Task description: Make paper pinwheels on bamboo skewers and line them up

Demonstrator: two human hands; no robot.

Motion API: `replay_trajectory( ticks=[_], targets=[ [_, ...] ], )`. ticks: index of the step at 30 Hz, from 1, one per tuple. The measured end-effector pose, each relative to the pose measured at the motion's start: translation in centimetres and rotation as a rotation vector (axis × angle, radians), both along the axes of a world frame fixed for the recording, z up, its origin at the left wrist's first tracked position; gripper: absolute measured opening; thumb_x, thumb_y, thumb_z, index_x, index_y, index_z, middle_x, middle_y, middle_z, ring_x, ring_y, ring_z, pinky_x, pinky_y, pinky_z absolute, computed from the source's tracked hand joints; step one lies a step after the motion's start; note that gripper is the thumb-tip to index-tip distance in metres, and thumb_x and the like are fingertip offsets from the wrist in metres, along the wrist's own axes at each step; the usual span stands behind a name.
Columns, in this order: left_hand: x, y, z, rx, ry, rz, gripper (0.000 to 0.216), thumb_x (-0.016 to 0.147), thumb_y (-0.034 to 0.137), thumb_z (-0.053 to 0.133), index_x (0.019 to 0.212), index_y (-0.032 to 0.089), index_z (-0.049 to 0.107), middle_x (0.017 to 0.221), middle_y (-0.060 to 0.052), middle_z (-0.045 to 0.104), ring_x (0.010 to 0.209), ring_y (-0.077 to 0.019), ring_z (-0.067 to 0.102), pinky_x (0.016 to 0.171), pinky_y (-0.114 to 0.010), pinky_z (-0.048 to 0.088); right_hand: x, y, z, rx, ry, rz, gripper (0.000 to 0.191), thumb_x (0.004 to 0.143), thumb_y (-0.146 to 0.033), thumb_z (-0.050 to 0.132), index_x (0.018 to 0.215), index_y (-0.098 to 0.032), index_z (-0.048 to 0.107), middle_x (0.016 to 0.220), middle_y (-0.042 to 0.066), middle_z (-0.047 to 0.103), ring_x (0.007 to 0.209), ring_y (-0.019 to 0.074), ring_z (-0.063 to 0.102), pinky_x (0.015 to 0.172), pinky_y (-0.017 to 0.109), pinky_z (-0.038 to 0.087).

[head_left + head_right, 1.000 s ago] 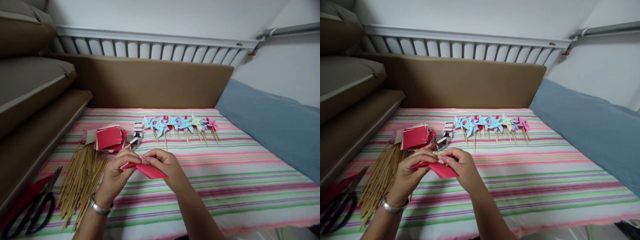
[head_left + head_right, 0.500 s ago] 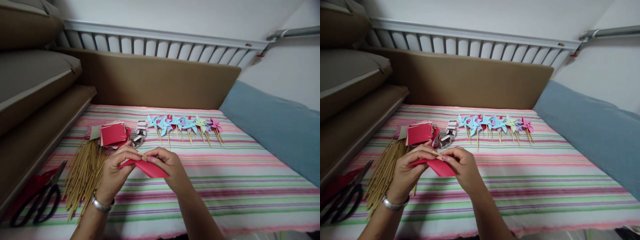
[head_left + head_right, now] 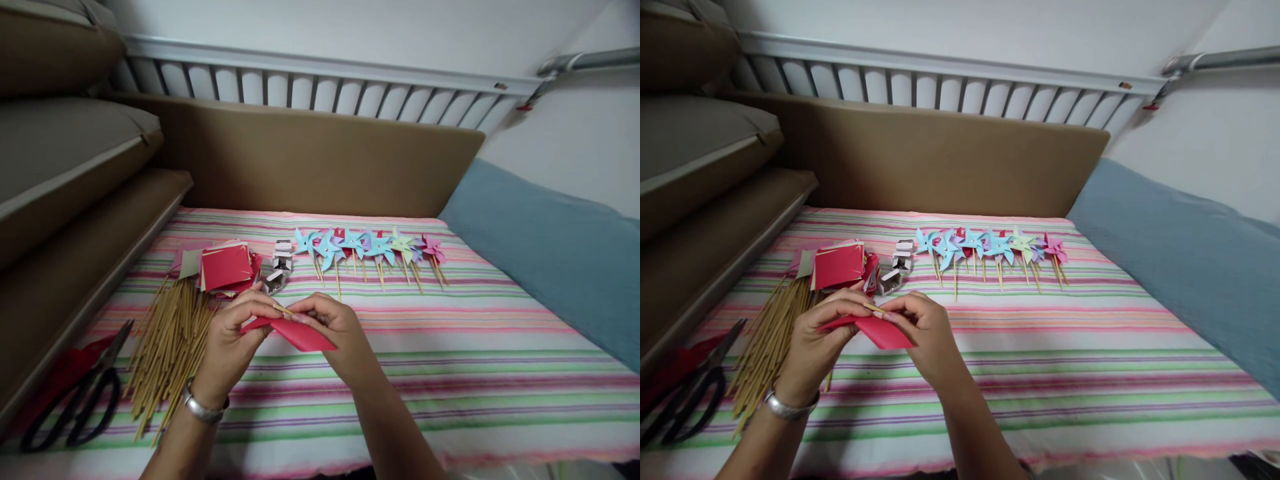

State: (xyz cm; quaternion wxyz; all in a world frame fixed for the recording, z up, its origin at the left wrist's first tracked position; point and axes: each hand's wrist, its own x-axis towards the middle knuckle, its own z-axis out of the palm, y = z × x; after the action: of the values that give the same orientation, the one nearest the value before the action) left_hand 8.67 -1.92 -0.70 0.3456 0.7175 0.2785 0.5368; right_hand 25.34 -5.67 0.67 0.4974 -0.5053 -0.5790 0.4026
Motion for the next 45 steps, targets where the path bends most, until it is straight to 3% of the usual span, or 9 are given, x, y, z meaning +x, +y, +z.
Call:
replay_trajectory(
  ticks=[15,26,34,41,45],
  targets=[
    [-0.02,-0.01,-0.07,-0.077,-0.002,0.025,0.001,0.072,0.021,0.069,0.074,0.021,0.07,0.079,-0.003,0.071,0.077,-0.0171,0.065,0.101,-0.046,0.037,-0.26,0.11,-0.49,0.081,0.008,-0.027,0.009,0.079,-0.024,0.062,0.08,-0.02,0.07,0.076,0.001,0.06,0.067,0.0128,0.059,0.058,0.023,0.045],
    [-0.11,-0.11,0.12,-0.129,-0.014,0.026,0.003,0.072,0.024,0.07,0.072,0.021,0.07,0.078,-0.004,0.072,0.076,-0.0176,0.065,0.095,-0.042,0.043,-0.34,0.03,-0.53,0.133,-0.018,-0.034,0.011,0.078,-0.022,0.062,0.082,-0.022,0.072,0.073,0.002,0.059,0.065,0.013,0.058,0.054,0.023,0.045],
    [-0.18,-0.18,0.14,-0.138,-0.014,0.025,0.002,0.072,0.02,0.07,0.071,0.021,0.071,0.078,-0.002,0.072,0.076,-0.0168,0.066,0.101,-0.043,0.038,-0.55,-0.17,-0.09,0.196,-0.136,-0.074,0.027,0.067,-0.006,0.059,0.083,-0.022,0.073,0.074,0.002,0.062,0.068,0.0145,0.058,0.058,0.024,0.044],
    [-0.08,-0.4,0.26,-0.151,-0.011,0.049,0.001,0.072,0.021,0.069,0.072,0.02,0.07,0.079,-0.003,0.072,0.078,-0.0179,0.066,0.092,-0.042,0.045,-0.82,-0.41,0.14,0.275,-0.178,-0.098,0.034,0.068,-0.002,0.053,0.085,-0.024,0.073,0.077,0.002,0.064,0.072,0.015,0.06,0.063,0.026,0.046],
    [-0.07,-0.42,0.28,-0.149,-0.01,0.049,0.001,0.072,0.02,0.07,0.071,0.02,0.07,0.078,-0.003,0.072,0.077,-0.0175,0.066,0.095,-0.042,0.043,-0.8,-0.41,-0.05,0.292,-0.18,-0.096,0.034,0.069,-0.002,0.054,0.086,-0.024,0.073,0.078,0.002,0.063,0.072,0.0146,0.06,0.064,0.026,0.047]
  ],
)
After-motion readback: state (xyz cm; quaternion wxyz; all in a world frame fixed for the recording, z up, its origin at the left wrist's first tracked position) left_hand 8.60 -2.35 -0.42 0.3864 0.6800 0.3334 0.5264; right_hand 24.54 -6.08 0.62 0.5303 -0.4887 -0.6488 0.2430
